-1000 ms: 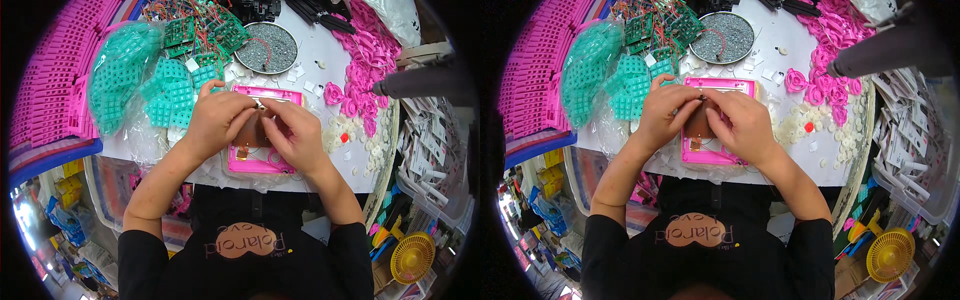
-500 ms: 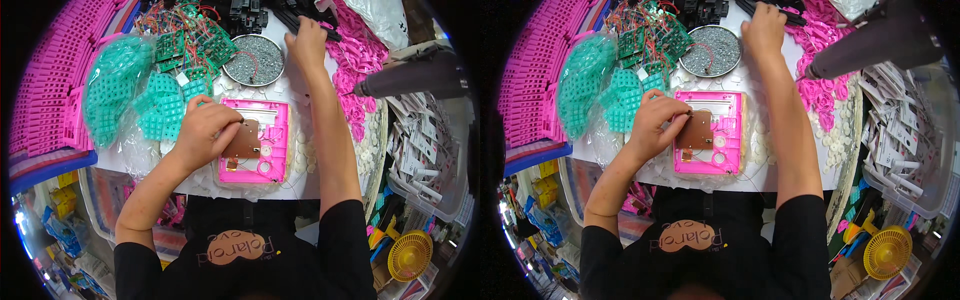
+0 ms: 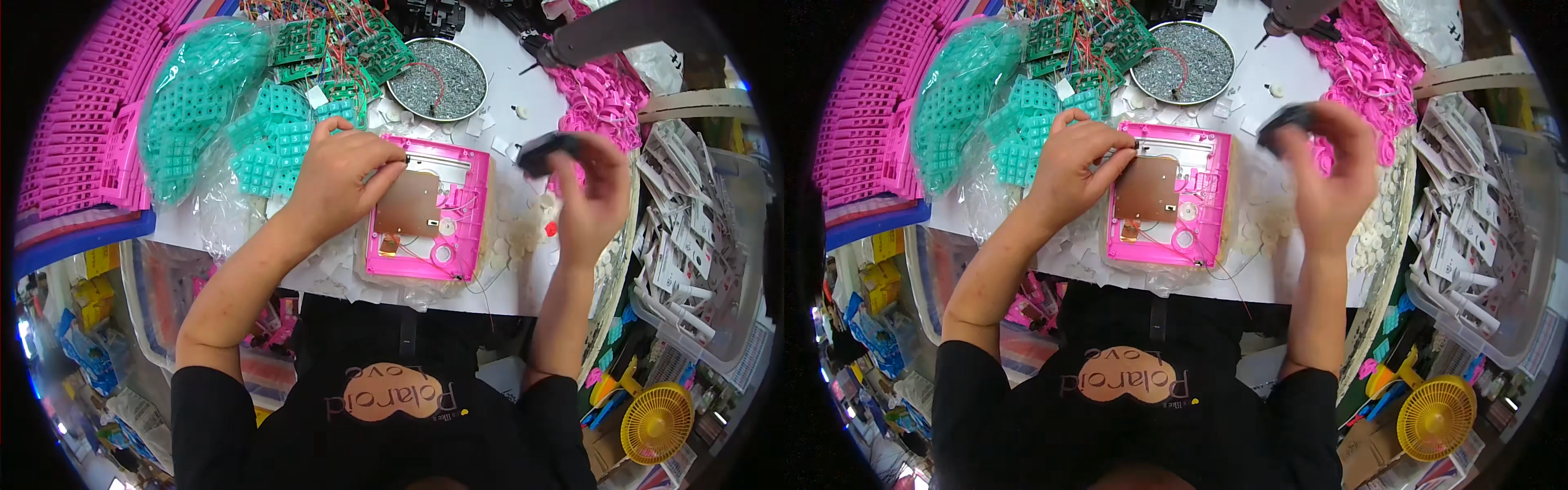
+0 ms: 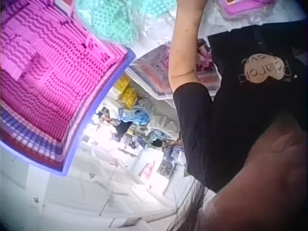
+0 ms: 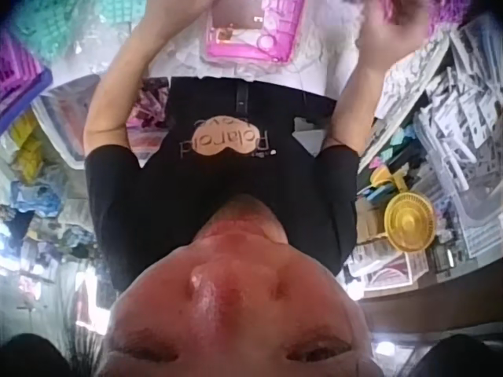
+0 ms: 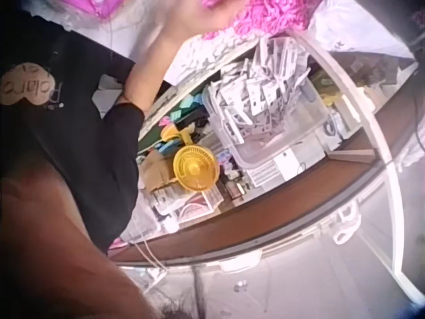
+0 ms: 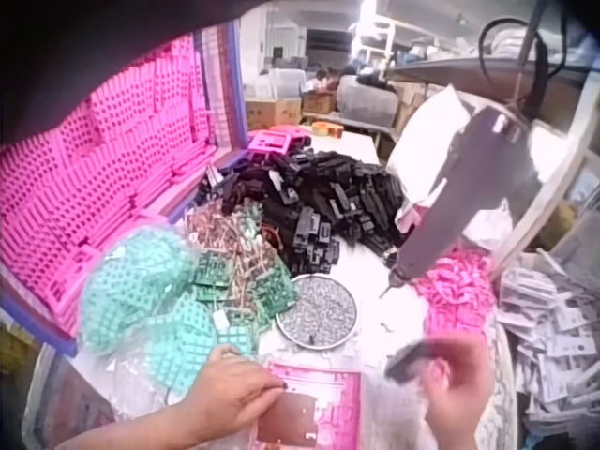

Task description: Assembling the components of a toy calculator, including the pink plastic frame, keypad, and circuit board using a power tool.

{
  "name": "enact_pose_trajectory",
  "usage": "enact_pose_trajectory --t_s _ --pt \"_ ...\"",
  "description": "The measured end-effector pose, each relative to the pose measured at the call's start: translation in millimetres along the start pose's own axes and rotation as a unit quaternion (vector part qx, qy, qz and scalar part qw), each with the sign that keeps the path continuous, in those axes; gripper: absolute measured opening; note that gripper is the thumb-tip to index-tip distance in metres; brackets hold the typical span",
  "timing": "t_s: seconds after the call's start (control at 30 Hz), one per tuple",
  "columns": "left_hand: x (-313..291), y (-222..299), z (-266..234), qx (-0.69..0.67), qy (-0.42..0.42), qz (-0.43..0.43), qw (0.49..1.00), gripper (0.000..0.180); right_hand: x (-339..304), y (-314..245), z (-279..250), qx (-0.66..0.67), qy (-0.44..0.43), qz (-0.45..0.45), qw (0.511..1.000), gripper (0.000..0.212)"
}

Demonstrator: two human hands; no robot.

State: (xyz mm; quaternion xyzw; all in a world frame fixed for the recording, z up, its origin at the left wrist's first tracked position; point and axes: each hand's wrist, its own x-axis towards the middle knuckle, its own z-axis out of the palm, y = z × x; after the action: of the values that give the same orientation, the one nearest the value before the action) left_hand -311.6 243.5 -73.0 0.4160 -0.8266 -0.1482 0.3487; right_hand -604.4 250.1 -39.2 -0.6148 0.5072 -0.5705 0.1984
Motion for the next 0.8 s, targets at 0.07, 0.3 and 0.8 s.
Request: enact_pose_trajectory --t_s 0.07,0.3,0.8 --pt "-2 -1 -4 0.008 -0.006 -0.005 1.0 0.005 -3 -43 17 -0.142 -0.223 -0.137 0.955 0.033" --pt "9 -10 -5 -0.032 -0.058 -0.044 0.997 0.006 -17 -43 63 -0.121 -0.399 -0.215 0.883 0.052" --pt "42 8 -24 0.109 -0.235 0.159 0.953 0.007 -21 -11 31 -0.139 -0.354 -0.159 0.911 0.042"
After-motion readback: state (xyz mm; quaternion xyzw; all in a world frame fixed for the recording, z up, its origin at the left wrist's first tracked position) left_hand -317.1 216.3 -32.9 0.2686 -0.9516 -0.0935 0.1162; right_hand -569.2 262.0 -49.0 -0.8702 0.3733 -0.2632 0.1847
